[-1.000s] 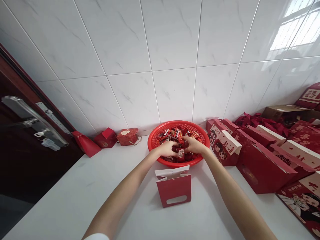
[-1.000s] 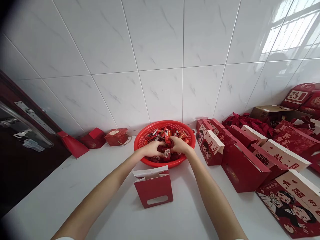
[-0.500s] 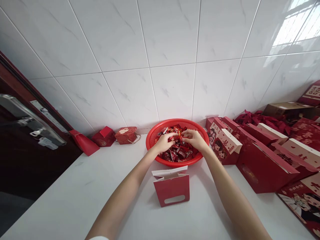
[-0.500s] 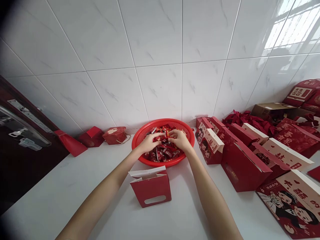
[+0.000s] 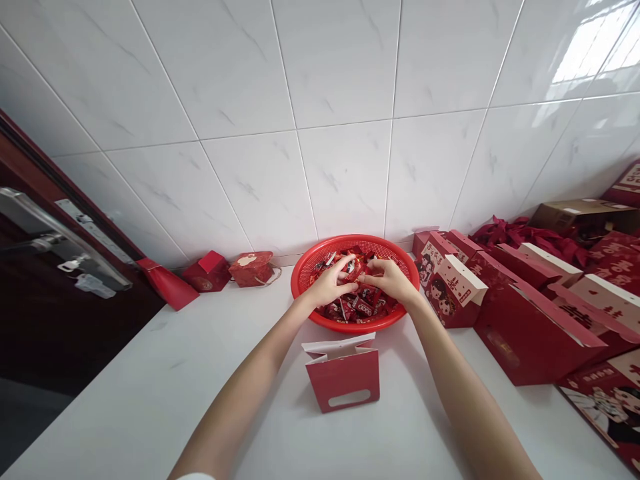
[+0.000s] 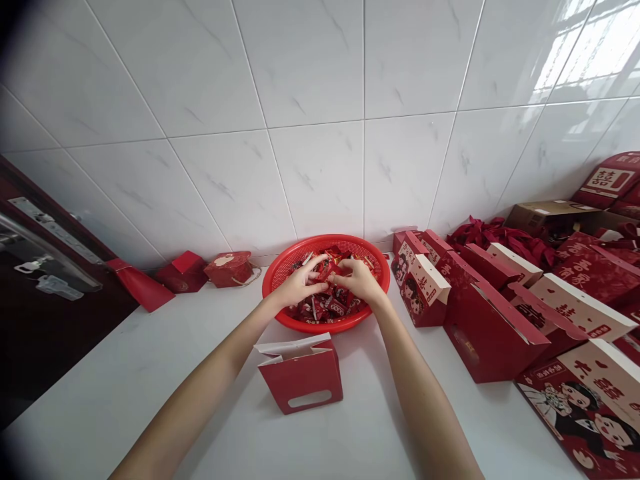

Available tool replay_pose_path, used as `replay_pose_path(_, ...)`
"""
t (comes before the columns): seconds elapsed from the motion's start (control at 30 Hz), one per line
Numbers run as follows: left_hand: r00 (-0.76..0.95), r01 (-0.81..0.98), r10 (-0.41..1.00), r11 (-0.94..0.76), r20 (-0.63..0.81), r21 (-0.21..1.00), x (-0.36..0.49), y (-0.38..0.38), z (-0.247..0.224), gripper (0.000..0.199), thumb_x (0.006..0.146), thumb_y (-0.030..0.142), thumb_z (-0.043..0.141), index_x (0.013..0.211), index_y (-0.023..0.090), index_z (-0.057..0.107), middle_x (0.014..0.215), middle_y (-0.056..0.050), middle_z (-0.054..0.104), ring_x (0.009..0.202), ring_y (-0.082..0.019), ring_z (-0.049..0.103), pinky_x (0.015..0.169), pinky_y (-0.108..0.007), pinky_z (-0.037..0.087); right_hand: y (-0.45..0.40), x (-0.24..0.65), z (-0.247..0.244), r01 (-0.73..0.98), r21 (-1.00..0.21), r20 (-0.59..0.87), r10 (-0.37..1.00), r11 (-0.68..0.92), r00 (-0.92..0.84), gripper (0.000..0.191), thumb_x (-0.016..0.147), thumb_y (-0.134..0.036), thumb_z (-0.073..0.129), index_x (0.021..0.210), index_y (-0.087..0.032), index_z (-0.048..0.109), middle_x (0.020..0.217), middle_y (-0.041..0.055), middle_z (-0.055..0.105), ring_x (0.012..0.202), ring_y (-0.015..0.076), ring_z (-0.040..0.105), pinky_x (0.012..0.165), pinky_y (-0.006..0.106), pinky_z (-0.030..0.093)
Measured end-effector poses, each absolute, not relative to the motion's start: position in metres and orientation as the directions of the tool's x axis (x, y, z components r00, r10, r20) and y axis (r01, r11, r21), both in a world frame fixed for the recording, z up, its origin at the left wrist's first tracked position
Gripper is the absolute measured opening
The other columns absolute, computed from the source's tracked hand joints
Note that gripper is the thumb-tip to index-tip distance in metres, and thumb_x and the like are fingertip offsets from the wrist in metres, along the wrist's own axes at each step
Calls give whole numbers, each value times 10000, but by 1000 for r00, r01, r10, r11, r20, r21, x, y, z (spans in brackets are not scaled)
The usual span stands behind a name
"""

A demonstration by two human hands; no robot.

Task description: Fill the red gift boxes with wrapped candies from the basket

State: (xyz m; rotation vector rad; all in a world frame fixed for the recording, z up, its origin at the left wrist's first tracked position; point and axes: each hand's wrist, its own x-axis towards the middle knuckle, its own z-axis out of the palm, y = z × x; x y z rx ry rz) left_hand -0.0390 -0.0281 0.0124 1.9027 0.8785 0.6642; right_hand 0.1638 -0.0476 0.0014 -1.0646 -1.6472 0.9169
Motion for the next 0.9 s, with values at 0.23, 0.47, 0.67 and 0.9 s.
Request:
replay_pose_path(0.23, 683, 557, 723, -429, -99, 711, -39, -23, 7, 311, 669, 93, 665, 971, 168, 659, 902, -62, 750, 879, -254, 718, 788, -341, 568, -49, 164, 4, 148, -931, 345, 937, 333, 61, 239, 647, -340, 654, 668, -233, 441, 634, -39, 480, 620, 135, 447, 592, 271, 368)
replay_pose_path(0.47, 816, 565, 515, -619, -262, 546, -39, -25, 11, 536, 651, 46, 638, 1137, 237, 757, 1349, -42, 682, 1263, -282, 616, 1061, -327, 486, -46, 165, 0, 186, -938, 317, 941, 293, 115, 313, 641, -359, 674, 616, -239, 386, 586, -54, 427, 565, 118, 385, 545, 263, 319)
replay_pose_path(0.67, 809, 588, 460, -640, -367, 495, -39, -23, 14, 714, 642, 17, 634, 1305, 276, 699, 1467, -17, 611, 1365, -268, 548, 1121, -299, 443, -45, 166, 0, 186, -945, 300, 940, 269, 165, 515, 608, -515, 797, 562, -244, 361, 522, -60, 401, 512, 108, 345, 504, 263, 274)
replay_pose_path(0.9, 737, 639, 612, -491, -288, 592, -41, -25, 8, 374, 809, 173, 666, 1166, 231, 759, 1205, -28, 769, 1062, -240, 724, 909, -272, 540, -44, 165, -1, 165, -963, 241, 958, 215, 155, 505, 547, -588, 840, 585, -233, 482, 569, -25, 516, 540, 134, 435, 531, 285, 336)
